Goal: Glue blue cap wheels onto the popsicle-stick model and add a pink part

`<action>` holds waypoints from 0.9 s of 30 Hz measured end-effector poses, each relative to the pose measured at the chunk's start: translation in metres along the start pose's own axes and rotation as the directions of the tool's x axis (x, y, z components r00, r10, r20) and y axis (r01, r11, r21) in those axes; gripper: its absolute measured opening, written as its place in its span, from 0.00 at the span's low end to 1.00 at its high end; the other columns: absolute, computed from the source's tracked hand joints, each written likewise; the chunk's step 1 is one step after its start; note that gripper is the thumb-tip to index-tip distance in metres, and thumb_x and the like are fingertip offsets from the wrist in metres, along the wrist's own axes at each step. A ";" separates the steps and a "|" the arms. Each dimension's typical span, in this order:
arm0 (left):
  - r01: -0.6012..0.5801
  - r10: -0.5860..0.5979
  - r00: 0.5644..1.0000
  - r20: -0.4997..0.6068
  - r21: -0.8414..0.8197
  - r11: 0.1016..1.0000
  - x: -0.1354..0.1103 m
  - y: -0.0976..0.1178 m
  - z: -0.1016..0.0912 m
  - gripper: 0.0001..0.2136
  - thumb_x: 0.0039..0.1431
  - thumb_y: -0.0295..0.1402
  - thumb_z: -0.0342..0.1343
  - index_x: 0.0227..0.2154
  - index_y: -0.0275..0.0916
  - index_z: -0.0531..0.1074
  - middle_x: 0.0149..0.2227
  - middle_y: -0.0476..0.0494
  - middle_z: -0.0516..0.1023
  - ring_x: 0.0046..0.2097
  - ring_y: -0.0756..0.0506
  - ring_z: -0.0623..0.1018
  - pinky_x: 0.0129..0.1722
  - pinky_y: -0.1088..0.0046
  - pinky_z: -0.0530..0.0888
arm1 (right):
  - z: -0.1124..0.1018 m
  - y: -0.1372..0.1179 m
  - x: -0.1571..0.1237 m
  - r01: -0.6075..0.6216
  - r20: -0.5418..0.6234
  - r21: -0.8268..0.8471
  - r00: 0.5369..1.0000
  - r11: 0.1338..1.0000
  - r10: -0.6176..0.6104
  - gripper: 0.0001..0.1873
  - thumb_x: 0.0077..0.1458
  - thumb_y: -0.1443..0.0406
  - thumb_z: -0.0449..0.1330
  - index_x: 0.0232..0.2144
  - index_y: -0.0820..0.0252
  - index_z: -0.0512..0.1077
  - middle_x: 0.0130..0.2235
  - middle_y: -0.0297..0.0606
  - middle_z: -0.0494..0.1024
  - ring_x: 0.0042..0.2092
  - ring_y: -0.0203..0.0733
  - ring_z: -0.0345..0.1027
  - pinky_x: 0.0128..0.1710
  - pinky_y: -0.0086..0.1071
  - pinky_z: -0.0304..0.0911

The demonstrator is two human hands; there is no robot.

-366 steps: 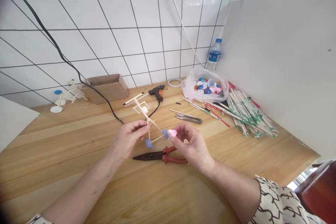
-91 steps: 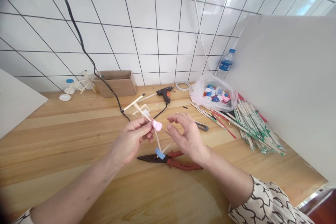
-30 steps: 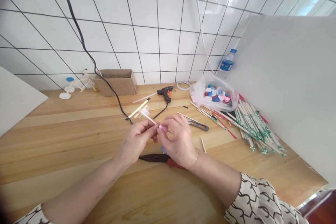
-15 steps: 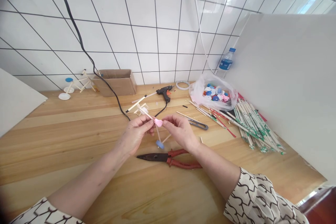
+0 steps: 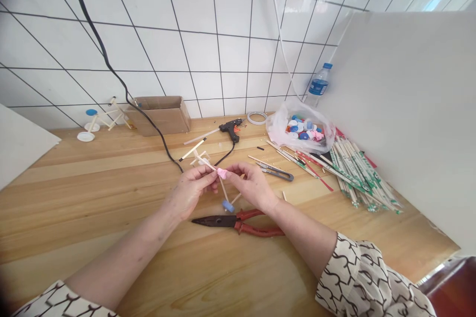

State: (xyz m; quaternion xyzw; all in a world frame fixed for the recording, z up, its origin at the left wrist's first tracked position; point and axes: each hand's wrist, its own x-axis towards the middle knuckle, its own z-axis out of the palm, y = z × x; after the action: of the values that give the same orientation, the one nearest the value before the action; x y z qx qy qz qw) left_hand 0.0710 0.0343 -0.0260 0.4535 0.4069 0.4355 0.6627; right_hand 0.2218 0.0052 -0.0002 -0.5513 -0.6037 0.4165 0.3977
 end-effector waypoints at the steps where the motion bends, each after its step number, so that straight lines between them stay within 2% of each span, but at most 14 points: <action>1: 0.003 -0.003 1.000 -0.002 0.000 1.000 0.000 0.000 0.000 0.09 0.41 0.35 0.63 0.23 0.34 0.73 0.21 0.49 0.71 0.23 0.52 0.69 0.25 0.75 0.70 | 0.000 0.000 -0.001 0.022 -0.012 -0.040 1.000 0.999 -0.023 0.14 0.52 0.57 0.58 0.33 0.62 0.74 0.32 0.36 0.77 0.33 0.36 0.65 0.32 0.28 0.57; 6: 0.021 -0.020 1.000 -0.007 0.021 1.000 -0.002 0.003 -0.001 0.09 0.41 0.36 0.63 0.23 0.34 0.74 0.22 0.48 0.72 0.24 0.51 0.71 0.26 0.74 0.71 | 0.004 0.005 -0.001 0.127 -0.058 -0.193 0.988 0.973 -0.140 0.10 0.50 0.62 0.60 0.35 0.61 0.73 0.34 0.37 0.77 0.37 0.39 0.68 0.36 0.30 0.59; 10: 0.025 -0.021 0.999 -0.051 0.093 0.995 -0.006 0.007 -0.003 0.09 0.43 0.36 0.61 0.23 0.34 0.73 0.22 0.47 0.73 0.24 0.50 0.71 0.23 0.74 0.71 | 0.006 0.005 -0.002 0.144 -0.066 -0.241 0.984 0.960 -0.164 0.09 0.50 0.64 0.60 0.34 0.62 0.72 0.34 0.38 0.77 0.37 0.39 0.68 0.38 0.32 0.60; 16: -0.052 0.084 0.988 -0.130 0.233 0.971 -0.011 0.010 -0.001 0.09 0.47 0.37 0.59 0.22 0.36 0.71 0.20 0.51 0.71 0.20 0.52 0.68 0.19 0.77 0.66 | 0.008 0.005 -0.002 0.159 -0.078 -0.258 0.980 0.953 -0.185 0.07 0.51 0.65 0.59 0.34 0.61 0.72 0.35 0.38 0.77 0.38 0.39 0.68 0.40 0.32 0.61; 20: -0.135 0.204 0.971 -0.126 0.418 0.899 -0.013 0.016 0.007 0.09 0.49 0.38 0.57 0.23 0.36 0.71 0.20 0.50 0.71 0.21 0.52 0.67 0.21 0.77 0.65 | 0.009 0.009 -0.001 0.194 -0.087 -0.257 0.971 0.947 -0.223 0.07 0.52 0.64 0.58 0.33 0.61 0.72 0.34 0.38 0.77 0.38 0.39 0.68 0.40 0.32 0.62; 27: -0.159 0.245 0.964 -0.103 0.516 0.842 -0.012 0.021 0.012 0.09 0.48 0.37 0.57 0.21 0.37 0.71 0.16 0.53 0.67 0.21 0.52 0.66 0.21 0.77 0.63 | 0.010 0.014 0.001 0.249 -0.106 -0.266 0.953 0.931 -0.285 0.05 0.52 0.65 0.58 0.32 0.61 0.72 0.32 0.37 0.77 0.36 0.38 0.68 0.38 0.32 0.62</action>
State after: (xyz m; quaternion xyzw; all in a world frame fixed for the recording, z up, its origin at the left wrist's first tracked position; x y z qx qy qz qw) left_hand 0.0741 0.0241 -0.0011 0.6133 0.5095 0.4177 0.4357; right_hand 0.2169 0.0059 -0.0171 -0.5378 -0.6907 0.2390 0.4203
